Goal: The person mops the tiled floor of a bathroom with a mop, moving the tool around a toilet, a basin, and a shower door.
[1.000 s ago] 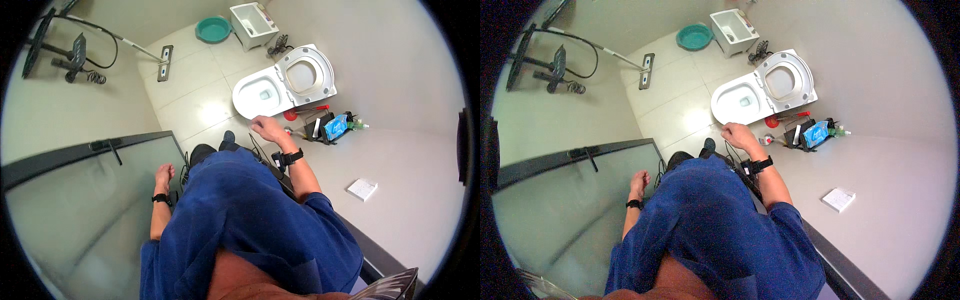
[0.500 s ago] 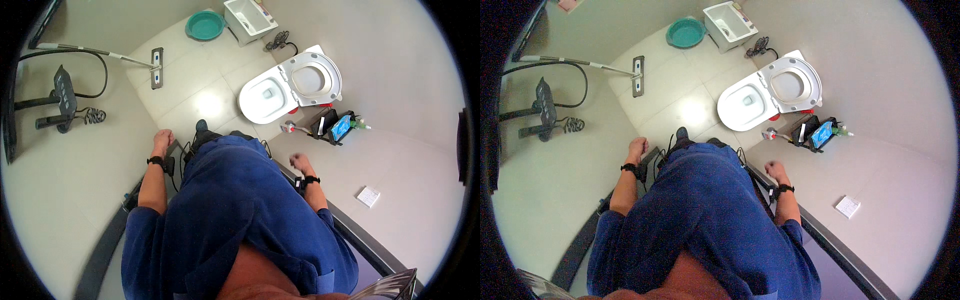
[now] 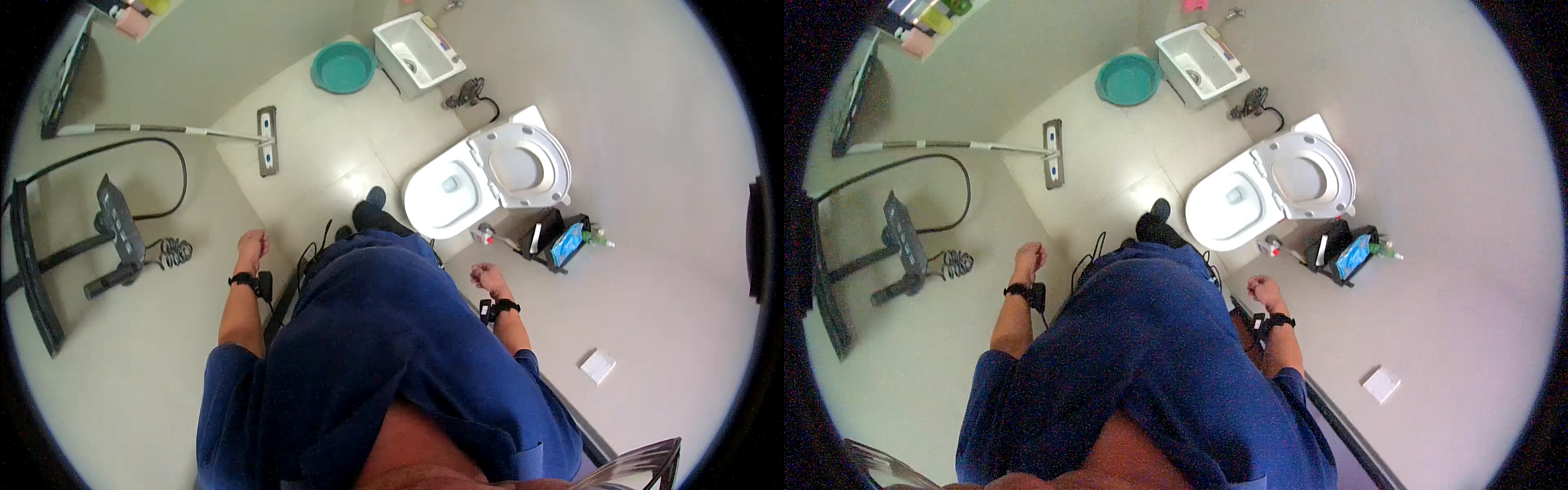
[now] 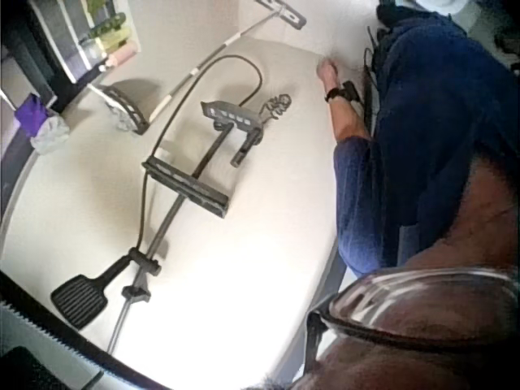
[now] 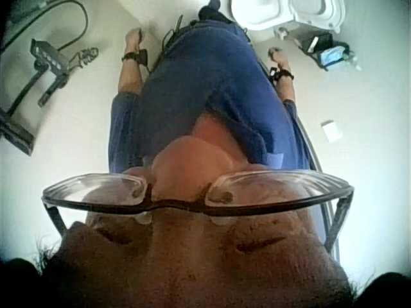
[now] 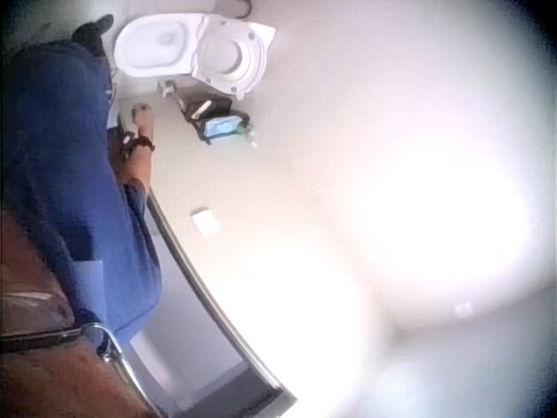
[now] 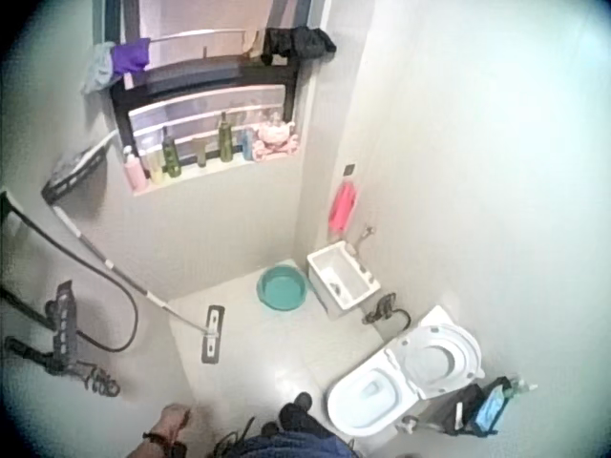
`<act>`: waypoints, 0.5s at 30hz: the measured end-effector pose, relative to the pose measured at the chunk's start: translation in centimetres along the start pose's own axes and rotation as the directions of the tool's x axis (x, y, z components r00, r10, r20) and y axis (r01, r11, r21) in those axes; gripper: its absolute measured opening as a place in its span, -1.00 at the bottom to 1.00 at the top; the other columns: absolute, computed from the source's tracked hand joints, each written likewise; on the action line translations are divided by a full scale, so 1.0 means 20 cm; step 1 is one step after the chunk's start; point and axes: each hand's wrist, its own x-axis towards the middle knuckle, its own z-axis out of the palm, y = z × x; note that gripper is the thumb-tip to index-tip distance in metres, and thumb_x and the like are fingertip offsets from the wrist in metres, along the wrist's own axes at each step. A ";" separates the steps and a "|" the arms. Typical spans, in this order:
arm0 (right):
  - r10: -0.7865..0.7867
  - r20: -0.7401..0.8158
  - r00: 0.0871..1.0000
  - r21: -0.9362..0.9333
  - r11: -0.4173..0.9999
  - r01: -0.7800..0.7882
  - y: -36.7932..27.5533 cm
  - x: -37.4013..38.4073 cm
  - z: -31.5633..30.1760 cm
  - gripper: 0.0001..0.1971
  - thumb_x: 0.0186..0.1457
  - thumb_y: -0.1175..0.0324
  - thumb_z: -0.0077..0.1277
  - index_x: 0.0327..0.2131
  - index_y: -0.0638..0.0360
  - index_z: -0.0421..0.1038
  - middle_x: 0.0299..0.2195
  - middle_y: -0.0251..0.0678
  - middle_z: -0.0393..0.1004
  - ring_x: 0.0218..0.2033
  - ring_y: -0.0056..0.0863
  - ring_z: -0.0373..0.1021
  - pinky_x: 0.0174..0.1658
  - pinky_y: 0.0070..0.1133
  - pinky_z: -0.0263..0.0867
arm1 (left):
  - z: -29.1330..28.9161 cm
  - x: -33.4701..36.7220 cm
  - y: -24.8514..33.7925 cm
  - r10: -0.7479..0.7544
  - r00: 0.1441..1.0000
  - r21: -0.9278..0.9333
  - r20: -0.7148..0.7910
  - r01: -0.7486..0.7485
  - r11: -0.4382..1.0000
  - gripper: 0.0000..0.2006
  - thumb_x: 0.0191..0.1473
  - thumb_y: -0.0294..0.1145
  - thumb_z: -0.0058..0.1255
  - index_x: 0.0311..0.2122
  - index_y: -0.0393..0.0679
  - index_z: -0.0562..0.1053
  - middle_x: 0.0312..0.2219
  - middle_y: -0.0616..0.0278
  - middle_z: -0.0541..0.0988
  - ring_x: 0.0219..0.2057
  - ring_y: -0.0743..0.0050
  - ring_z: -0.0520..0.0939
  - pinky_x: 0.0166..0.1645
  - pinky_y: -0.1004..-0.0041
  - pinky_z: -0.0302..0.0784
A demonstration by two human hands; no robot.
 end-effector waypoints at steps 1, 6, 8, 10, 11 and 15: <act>-0.065 -0.001 0.998 -0.013 0.998 0.065 -0.11 0.06 0.00 -0.78 0.12 0.32 -0.01 -0.24 0.26 0.45 -0.45 -0.35 0.50 -0.47 -0.57 0.43 -0.41 -0.62 0.35 | -0.03 0.00 0.02 -0.021 0.998 -0.005 -0.053 0.021 1.000 -0.90 0.15 -0.37 -0.08 -0.35 -0.15 0.42 -0.56 0.36 0.46 -0.58 0.62 0.46 -0.51 0.61 0.42; -0.231 0.056 0.971 -0.159 0.958 0.237 -0.61 0.33 -0.04 -0.78 0.06 0.32 0.00 -0.30 0.30 0.48 -0.50 -0.33 0.51 -0.50 -0.58 0.43 -0.38 -0.60 0.37 | -0.04 0.00 0.22 0.034 0.995 -0.050 -0.090 -0.039 0.998 -0.89 0.16 -0.36 -0.09 -0.31 -0.13 0.44 -0.53 0.38 0.49 -0.55 0.64 0.49 -0.50 0.63 0.43; -0.268 0.068 0.961 -0.316 0.908 0.275 -0.77 0.41 -0.07 -0.73 0.03 0.27 -0.01 -0.32 0.31 0.50 -0.46 -0.20 0.56 -0.42 -0.43 0.49 -0.23 -0.53 0.40 | 0.05 -0.02 0.34 0.052 0.993 -0.066 -0.102 -0.059 0.996 -0.90 0.17 -0.38 -0.11 -0.29 -0.13 0.43 -0.51 0.39 0.49 -0.53 0.63 0.49 -0.47 0.62 0.43; -0.309 0.109 0.945 -0.410 0.852 0.326 -0.94 0.53 -0.07 -0.72 0.03 0.25 -0.01 -0.30 0.28 0.51 -0.39 -0.15 0.56 -0.34 -0.34 0.49 -0.17 -0.49 0.38 | 0.03 0.01 0.39 0.050 0.992 -0.077 -0.112 -0.059 0.995 -0.90 0.17 -0.39 -0.11 -0.29 -0.14 0.43 -0.50 0.38 0.49 -0.52 0.63 0.49 -0.46 0.61 0.44; -0.338 0.138 0.931 -0.492 0.793 0.360 -1.01 0.57 -0.07 -0.71 0.04 0.22 -0.01 -0.28 0.24 0.52 -0.32 -0.11 0.57 -0.26 -0.25 0.49 -0.11 -0.45 0.37 | 0.03 0.04 0.42 0.046 0.993 -0.078 -0.105 -0.054 0.995 -0.90 0.17 -0.40 -0.12 -0.28 -0.14 0.43 -0.50 0.38 0.49 -0.51 0.62 0.49 -0.44 0.60 0.44; -0.407 0.168 0.898 -0.582 0.694 0.423 -1.30 0.69 -0.04 -0.72 0.06 0.24 0.04 -0.25 0.25 0.51 -0.40 -0.16 0.57 -0.40 -0.37 0.50 -0.21 -0.49 0.38 | 0.08 0.17 0.50 0.013 1.000 -0.004 -0.020 -0.013 1.000 -0.91 0.17 -0.41 -0.11 -0.29 -0.14 0.42 -0.50 0.37 0.49 -0.51 0.61 0.48 -0.43 0.58 0.43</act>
